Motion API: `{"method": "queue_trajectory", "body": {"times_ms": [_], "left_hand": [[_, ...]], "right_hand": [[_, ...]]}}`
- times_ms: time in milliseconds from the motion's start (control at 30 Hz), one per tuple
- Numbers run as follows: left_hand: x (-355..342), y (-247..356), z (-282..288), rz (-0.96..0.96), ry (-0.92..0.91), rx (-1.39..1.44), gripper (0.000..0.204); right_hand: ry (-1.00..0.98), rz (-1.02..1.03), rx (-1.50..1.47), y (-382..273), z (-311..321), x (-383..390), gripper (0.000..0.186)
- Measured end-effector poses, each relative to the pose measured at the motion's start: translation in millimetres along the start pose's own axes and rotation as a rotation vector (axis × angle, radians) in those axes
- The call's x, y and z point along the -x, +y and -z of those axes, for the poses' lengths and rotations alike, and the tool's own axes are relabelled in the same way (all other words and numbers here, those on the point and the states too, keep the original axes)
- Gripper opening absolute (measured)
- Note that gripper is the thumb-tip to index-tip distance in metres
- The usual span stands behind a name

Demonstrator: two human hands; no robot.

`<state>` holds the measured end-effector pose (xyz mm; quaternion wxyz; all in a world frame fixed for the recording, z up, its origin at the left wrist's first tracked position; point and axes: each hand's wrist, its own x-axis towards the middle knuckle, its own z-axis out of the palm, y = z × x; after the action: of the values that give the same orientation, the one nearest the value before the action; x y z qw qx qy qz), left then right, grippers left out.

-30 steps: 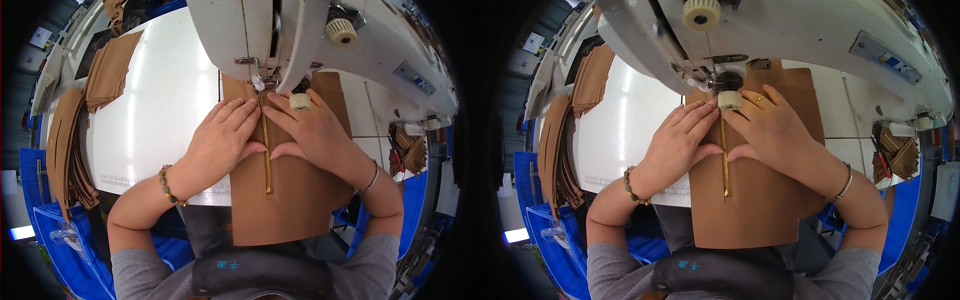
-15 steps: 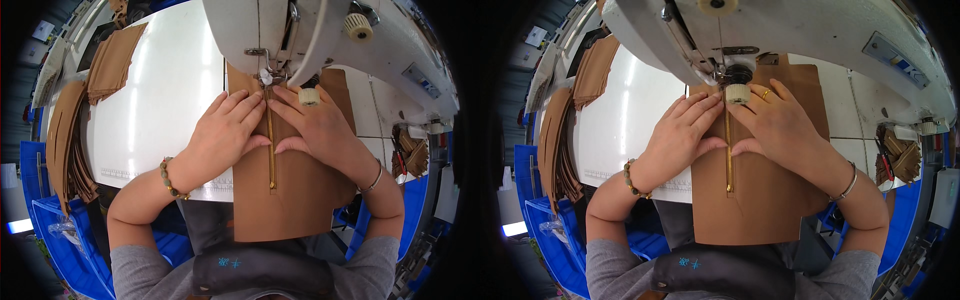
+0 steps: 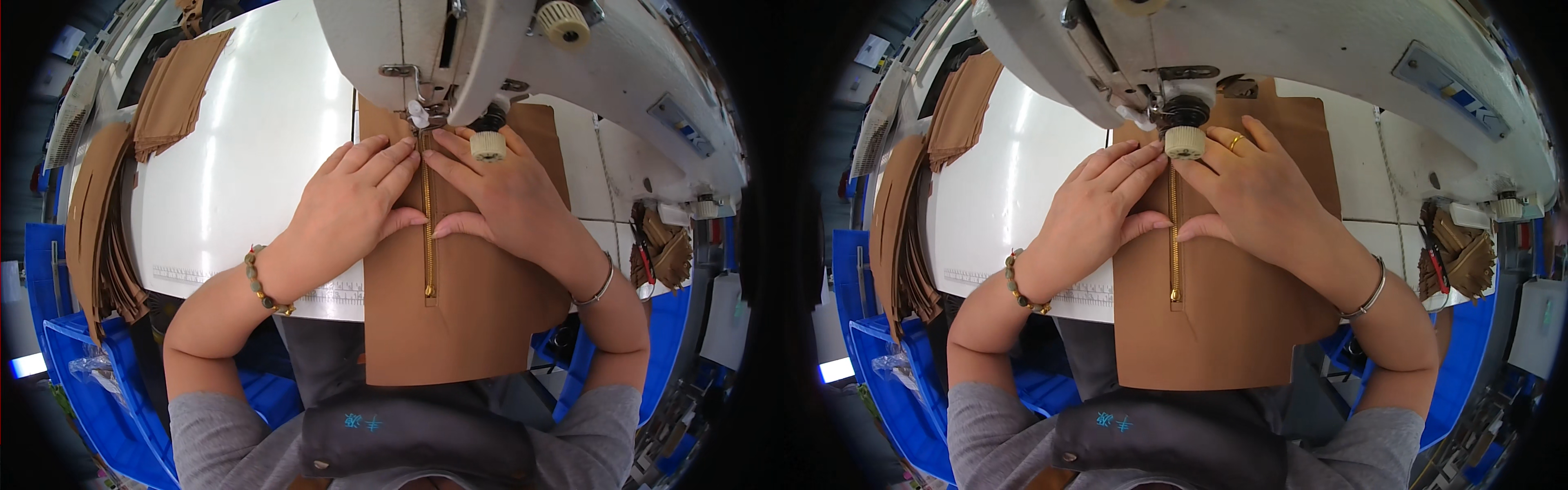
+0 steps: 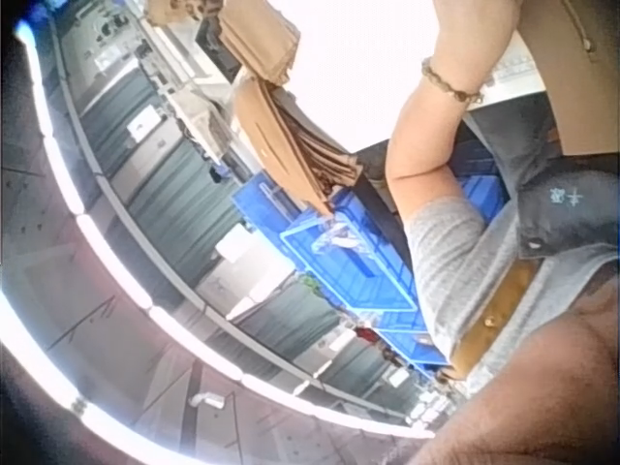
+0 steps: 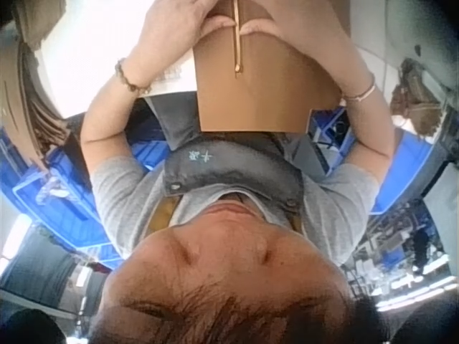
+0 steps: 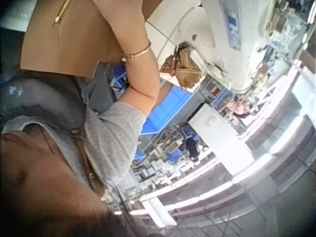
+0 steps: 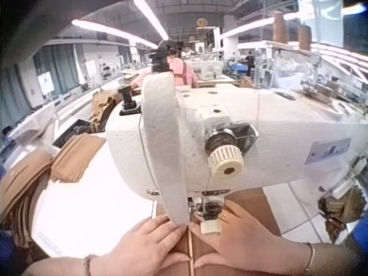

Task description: Use a sewing machine to attach zippers and sew leather panels for pouches.

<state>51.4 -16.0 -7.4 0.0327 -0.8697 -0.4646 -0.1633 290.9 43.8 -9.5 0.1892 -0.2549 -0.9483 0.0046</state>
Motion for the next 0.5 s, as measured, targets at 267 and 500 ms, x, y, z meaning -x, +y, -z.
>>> {"method": "queue_trajectory", "body": {"times_ms": [267, 500], "left_hand": [[1, 1, 2, 0.023, -0.013, -0.019, 0.069], [1, 0, 0, 0.013, 0.001, -0.036, 0.066]], "right_hand": [[0.159, -0.045, 0.3, 0, 2, -7, 0.051], [0.029, -0.008, 0.235, -17, 21, 1, 0.055]]}}
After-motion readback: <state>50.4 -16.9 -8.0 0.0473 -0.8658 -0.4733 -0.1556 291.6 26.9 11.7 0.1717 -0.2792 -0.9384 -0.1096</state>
